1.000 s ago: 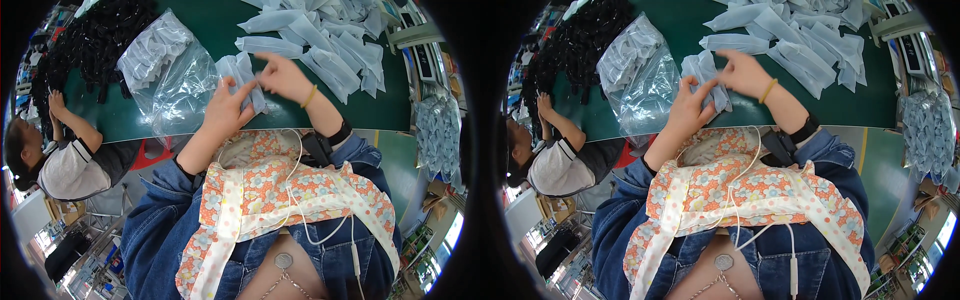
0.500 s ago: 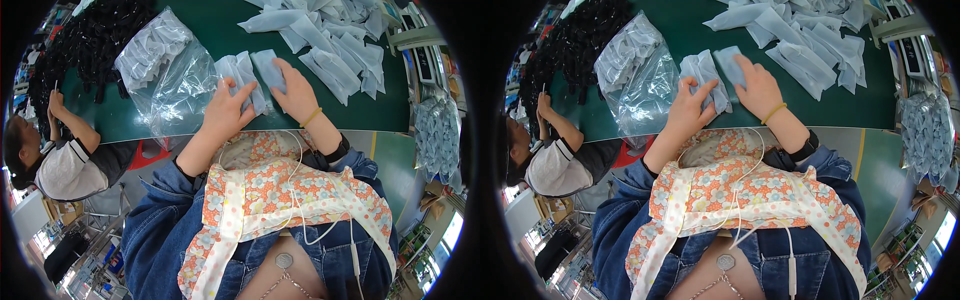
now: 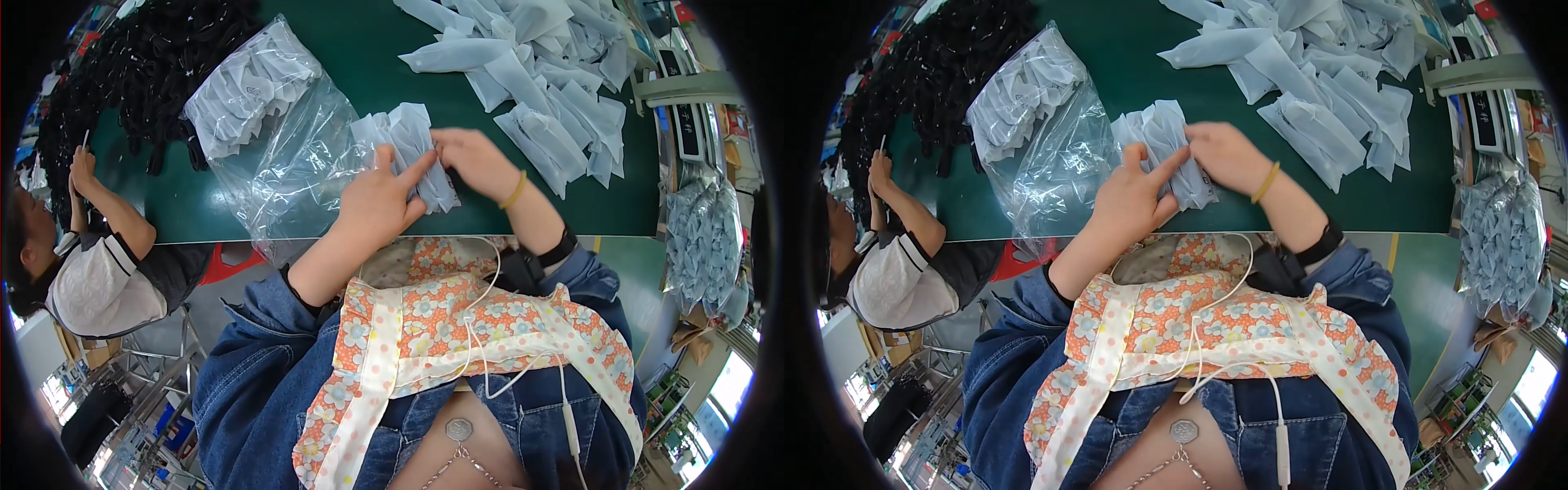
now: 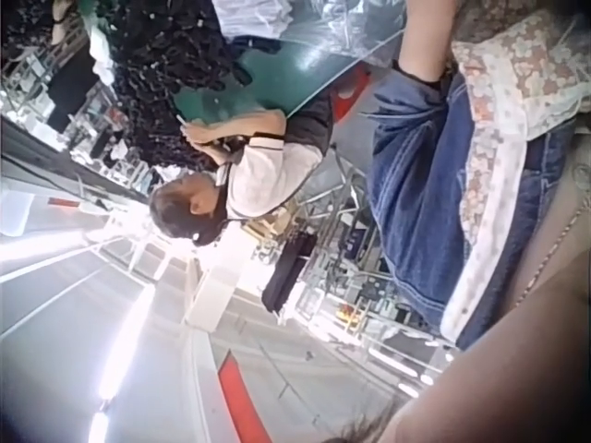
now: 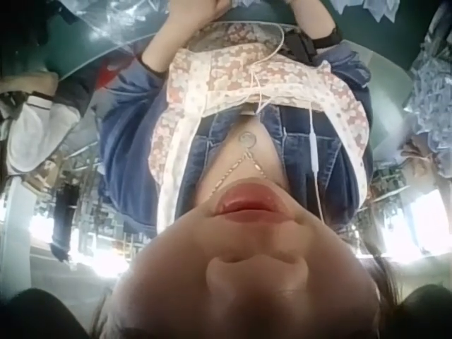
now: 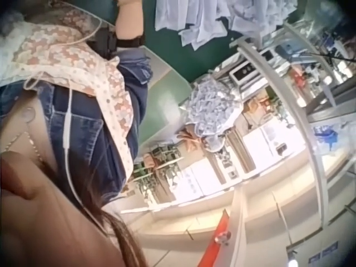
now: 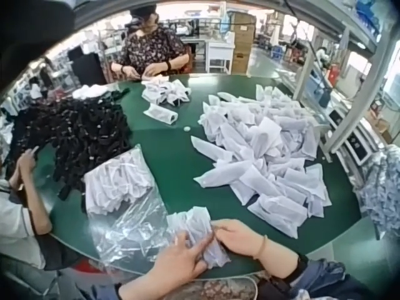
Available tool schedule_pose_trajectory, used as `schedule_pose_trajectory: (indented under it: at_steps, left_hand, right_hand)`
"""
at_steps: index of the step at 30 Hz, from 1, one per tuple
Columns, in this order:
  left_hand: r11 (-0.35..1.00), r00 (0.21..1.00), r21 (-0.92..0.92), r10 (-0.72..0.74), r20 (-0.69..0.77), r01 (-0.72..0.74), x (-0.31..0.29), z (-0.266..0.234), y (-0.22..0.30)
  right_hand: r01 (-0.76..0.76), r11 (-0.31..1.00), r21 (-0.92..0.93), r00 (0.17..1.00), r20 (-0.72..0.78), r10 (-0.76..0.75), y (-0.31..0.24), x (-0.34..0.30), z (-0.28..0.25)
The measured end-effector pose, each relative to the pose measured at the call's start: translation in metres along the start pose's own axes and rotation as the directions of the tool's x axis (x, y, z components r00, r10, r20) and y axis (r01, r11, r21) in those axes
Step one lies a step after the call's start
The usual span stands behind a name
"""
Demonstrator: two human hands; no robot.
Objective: The person packages items by hand, picking up white sleeves and placing them into a clear plastic bag. They gather several sleeves, bundle them together, and slide the bundle into the bag before repeating the process.
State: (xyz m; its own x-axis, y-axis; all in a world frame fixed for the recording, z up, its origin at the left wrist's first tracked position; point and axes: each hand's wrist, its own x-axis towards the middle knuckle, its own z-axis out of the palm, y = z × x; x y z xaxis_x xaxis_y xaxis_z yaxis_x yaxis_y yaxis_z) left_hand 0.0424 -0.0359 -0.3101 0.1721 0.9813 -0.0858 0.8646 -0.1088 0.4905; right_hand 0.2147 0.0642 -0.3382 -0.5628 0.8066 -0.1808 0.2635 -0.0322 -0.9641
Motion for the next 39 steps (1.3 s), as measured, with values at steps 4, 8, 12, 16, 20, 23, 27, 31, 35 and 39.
schedule_pose_trajectory:
  at_steps: [4, 8, 12, 16, 20, 23, 27, 31, 35, 39]
  left_hand:
    - [0.999, 0.999, 0.017, 0.035, -0.020, -0.035, 0.002, -0.004, -0.002]
    - [0.998, 0.999, 0.035, 0.044, -0.031, -0.043, 0.006, -0.003, -0.003]
    - [0.999, 0.997, 0.031, 0.039, -0.067, -0.037, 0.001, 0.003, -0.007]
    - [1.000, 0.999, 0.017, 0.020, -0.038, -0.019, 0.001, 0.005, -0.001]
    - [0.997, 0.990, 0.009, 0.072, -0.119, -0.072, 0.000, 0.012, -0.005]
    - [0.994, 0.965, -0.089, 0.038, -0.259, -0.064, -0.010, 0.017, -0.009]
    - [0.750, 0.950, -0.660, -0.229, -0.214, 0.032, -0.025, 0.046, -0.014]
    - [0.423, 0.951, -0.902, -0.305, -0.051, 0.088, -0.039, 0.050, -0.006]
    - [0.662, 0.980, -0.749, -0.156, -0.122, 0.012, -0.053, 0.028, -0.002]
    - [0.852, 0.990, -0.520, -0.017, -0.139, -0.058, -0.057, 0.020, -0.006]
  right_hand:
    - [-0.115, 0.921, -0.371, 0.955, -0.298, -0.001, -0.024, 0.065, -0.012]
    - [-0.249, 0.589, -0.769, 0.930, -0.360, -0.076, -0.035, 0.089, -0.008]
    - [-0.315, 0.460, -0.830, 0.943, -0.327, 0.056, -0.045, 0.047, 0.000]
    - [-0.190, 0.542, -0.819, 0.973, -0.231, -0.008, -0.007, -0.021, -0.009]
    - [-0.058, 0.803, -0.593, 0.963, -0.247, -0.113, -0.003, -0.042, -0.004]
    - [0.095, 0.640, -0.762, 0.919, -0.179, -0.350, 0.009, -0.039, -0.004]
    - [0.046, 0.730, -0.682, 0.976, -0.126, -0.178, -0.002, -0.049, -0.009]
    - [-0.009, 0.572, -0.820, 0.974, -0.137, -0.181, -0.022, -0.066, 0.027]
    - [0.021, 0.386, -0.922, 0.965, -0.082, -0.249, -0.030, -0.065, 0.046]
    - [0.128, 0.333, -0.934, 0.951, 0.021, -0.307, -0.023, -0.067, 0.043]
